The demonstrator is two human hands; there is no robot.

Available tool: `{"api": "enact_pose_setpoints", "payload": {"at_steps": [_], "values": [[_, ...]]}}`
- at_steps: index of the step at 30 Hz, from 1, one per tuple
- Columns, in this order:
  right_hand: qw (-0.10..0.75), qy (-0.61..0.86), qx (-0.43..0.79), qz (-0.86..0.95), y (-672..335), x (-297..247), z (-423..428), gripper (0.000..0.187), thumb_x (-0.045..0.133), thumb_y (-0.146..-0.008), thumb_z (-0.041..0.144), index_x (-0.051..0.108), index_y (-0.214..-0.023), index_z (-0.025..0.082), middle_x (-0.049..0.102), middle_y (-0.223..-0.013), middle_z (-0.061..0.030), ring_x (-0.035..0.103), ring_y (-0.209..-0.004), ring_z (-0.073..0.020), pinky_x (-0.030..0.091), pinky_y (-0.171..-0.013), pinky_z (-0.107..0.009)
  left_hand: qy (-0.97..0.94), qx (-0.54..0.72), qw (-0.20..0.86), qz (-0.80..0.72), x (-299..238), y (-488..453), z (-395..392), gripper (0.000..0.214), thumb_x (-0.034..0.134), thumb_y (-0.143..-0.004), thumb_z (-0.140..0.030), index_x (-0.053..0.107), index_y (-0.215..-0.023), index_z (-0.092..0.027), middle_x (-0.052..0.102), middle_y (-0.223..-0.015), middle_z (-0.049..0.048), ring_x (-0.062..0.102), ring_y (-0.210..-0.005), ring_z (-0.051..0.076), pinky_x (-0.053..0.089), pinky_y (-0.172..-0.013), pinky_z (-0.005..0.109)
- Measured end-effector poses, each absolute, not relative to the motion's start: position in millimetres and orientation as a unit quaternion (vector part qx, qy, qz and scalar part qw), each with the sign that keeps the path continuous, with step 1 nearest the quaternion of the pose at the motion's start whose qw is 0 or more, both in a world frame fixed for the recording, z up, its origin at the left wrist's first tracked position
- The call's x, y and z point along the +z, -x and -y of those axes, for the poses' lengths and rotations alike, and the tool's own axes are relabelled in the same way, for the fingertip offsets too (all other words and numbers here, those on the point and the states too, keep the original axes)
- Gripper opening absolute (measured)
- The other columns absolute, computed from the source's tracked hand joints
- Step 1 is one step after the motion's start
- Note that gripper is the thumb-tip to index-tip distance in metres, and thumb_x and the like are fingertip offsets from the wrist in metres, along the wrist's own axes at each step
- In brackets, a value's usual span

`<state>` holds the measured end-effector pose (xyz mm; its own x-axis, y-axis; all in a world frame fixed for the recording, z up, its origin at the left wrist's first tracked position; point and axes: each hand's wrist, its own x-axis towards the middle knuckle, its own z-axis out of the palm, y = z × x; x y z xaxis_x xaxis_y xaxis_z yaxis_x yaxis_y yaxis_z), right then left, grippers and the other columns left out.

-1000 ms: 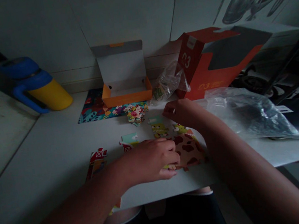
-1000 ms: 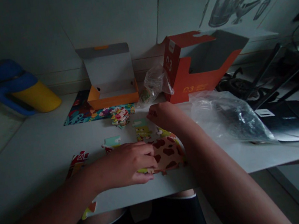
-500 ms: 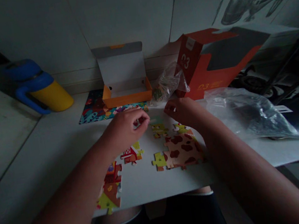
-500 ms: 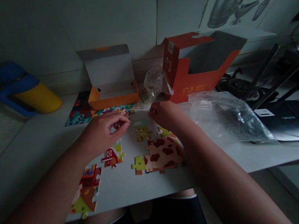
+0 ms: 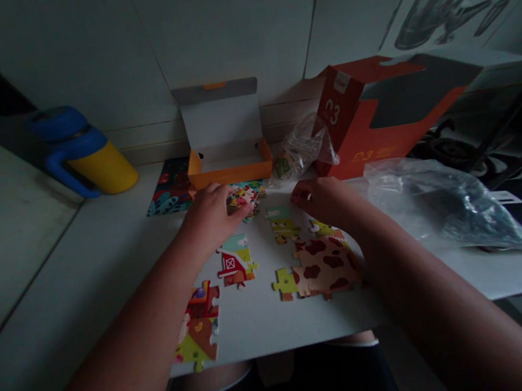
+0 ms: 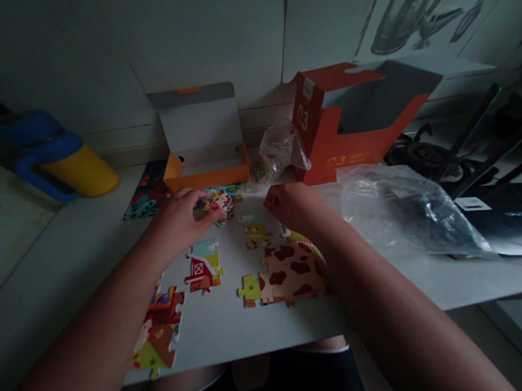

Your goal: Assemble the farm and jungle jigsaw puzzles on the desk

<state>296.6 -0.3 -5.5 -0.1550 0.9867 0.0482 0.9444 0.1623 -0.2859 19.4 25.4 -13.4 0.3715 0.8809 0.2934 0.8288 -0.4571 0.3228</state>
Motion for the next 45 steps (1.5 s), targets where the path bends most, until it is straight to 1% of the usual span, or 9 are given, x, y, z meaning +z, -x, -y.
{"api": "enact_pose_setpoints", "payload": {"at_steps": [4, 8, 14, 21, 28, 36, 39, 43, 45], "values": [[0.112, 0.634, 0.113, 0.757, -296, -6, 0, 0.020, 0.064, -0.100, 0.028, 0.081, -0.103, 0.020, 0.082, -0.095, -0.0103, 0.073, -0.079, -0.0227, 0.042, -0.065, -0.032, -0.821, 0.207, 0.071, -0.527, -17, -23, -22, 0.053, 0.079, -0.091, -0.054, 0.068, -0.125, -0.015, 0.067, -0.126, 0.0165, 0.063, -0.123, 0.034, 0.049, -0.112, 0.048], [0.115, 0.630, 0.113, 0.760, -296, -7, 0, 0.020, 0.064, -0.100, 0.030, 0.081, -0.102, 0.020, 0.082, -0.094, -0.0100, 0.072, -0.078, -0.0220, 0.041, -0.065, -0.032, -0.816, 0.218, 0.076, -0.529, -16, -24, -21, 0.045, 0.082, -0.090, -0.045, 0.067, -0.120, -0.015, 0.067, -0.124, 0.0156, 0.063, -0.121, 0.032, 0.049, -0.110, 0.046], [0.108, 0.640, 0.107, 0.753, -295, -7, 0, 0.021, 0.064, -0.100, 0.031, 0.081, -0.102, 0.020, 0.082, -0.093, -0.0086, 0.072, -0.077, -0.0214, 0.040, -0.064, -0.030, -0.819, 0.225, 0.051, -0.525, -15, -26, -20, 0.031, 0.081, -0.091, -0.043, 0.066, -0.104, -0.019, 0.068, -0.110, 0.0106, 0.065, -0.112, 0.029, 0.052, -0.103, 0.044], [0.113, 0.638, 0.118, 0.752, -292, -3, 1, 0.020, 0.064, -0.101, 0.030, 0.081, -0.102, 0.020, 0.082, -0.092, -0.0076, 0.071, -0.077, -0.0193, 0.041, -0.064, -0.029, -0.824, 0.230, 0.052, -0.515, -16, -26, -20, 0.030, 0.086, -0.087, -0.036, 0.066, -0.102, -0.021, 0.069, -0.110, 0.0086, 0.067, -0.109, 0.028, 0.053, -0.100, 0.043], [0.135, 0.627, 0.137, 0.755, -290, -4, 2, 0.019, 0.065, -0.101, 0.029, 0.081, -0.101, 0.019, 0.082, -0.092, -0.0078, 0.070, -0.075, -0.0182, 0.042, -0.065, -0.028, -0.828, 0.231, 0.065, -0.507, -18, -22, -24, 0.024, 0.088, -0.083, -0.026, 0.066, -0.091, -0.021, 0.068, -0.103, 0.0068, 0.067, -0.103, 0.027, 0.053, -0.094, 0.042], [0.145, 0.619, 0.136, 0.760, -290, -5, 1, 0.019, 0.065, -0.100, 0.028, 0.081, -0.099, 0.018, 0.081, -0.090, -0.0081, 0.069, -0.073, -0.0178, 0.041, -0.065, -0.028, -0.838, 0.230, 0.068, -0.490, -14, -21, -22, 0.022, 0.088, -0.081, -0.025, 0.068, -0.087, -0.021, 0.067, -0.102, 0.0063, 0.067, -0.101, 0.028, 0.054, -0.092, 0.042], [0.138, 0.624, 0.144, 0.756, -290, -5, 1, 0.019, 0.065, -0.100, 0.027, 0.081, -0.100, 0.018, 0.082, -0.090, -0.0084, 0.069, -0.073, -0.0178, 0.041, -0.064, -0.029, -0.847, 0.242, 0.064, -0.468, -14, -22, -23, 0.030, 0.089, -0.081, -0.027, 0.066, -0.100, -0.023, 0.070, -0.111, 0.0074, 0.067, -0.109, 0.030, 0.054, -0.098, 0.045], [0.150, 0.611, 0.144, 0.764, -289, -6, 1, 0.019, 0.064, -0.100, 0.028, 0.081, -0.099, 0.018, 0.081, -0.090, -0.0085, 0.069, -0.072, -0.0178, 0.042, -0.065, -0.029, -0.864, 0.258, 0.073, -0.426, -21, -23, -25, 0.069, 0.090, -0.081, -0.033, 0.053, -0.138, -0.025, 0.065, -0.142, 0.0128, 0.060, -0.135, 0.033, 0.047, -0.117, 0.051], [0.153, 0.607, 0.141, 0.767, -289, -7, 0, 0.019, 0.065, -0.100, 0.028, 0.081, -0.099, 0.018, 0.081, -0.088, -0.0083, 0.069, -0.071, -0.0176, 0.042, -0.065, -0.029, -0.871, 0.257, 0.092, -0.409, -26, -23, -27, 0.076, 0.087, -0.084, -0.035, 0.046, -0.147, -0.025, 0.060, -0.150, 0.0150, 0.056, -0.142, 0.033, 0.044, -0.122, 0.050]]}}
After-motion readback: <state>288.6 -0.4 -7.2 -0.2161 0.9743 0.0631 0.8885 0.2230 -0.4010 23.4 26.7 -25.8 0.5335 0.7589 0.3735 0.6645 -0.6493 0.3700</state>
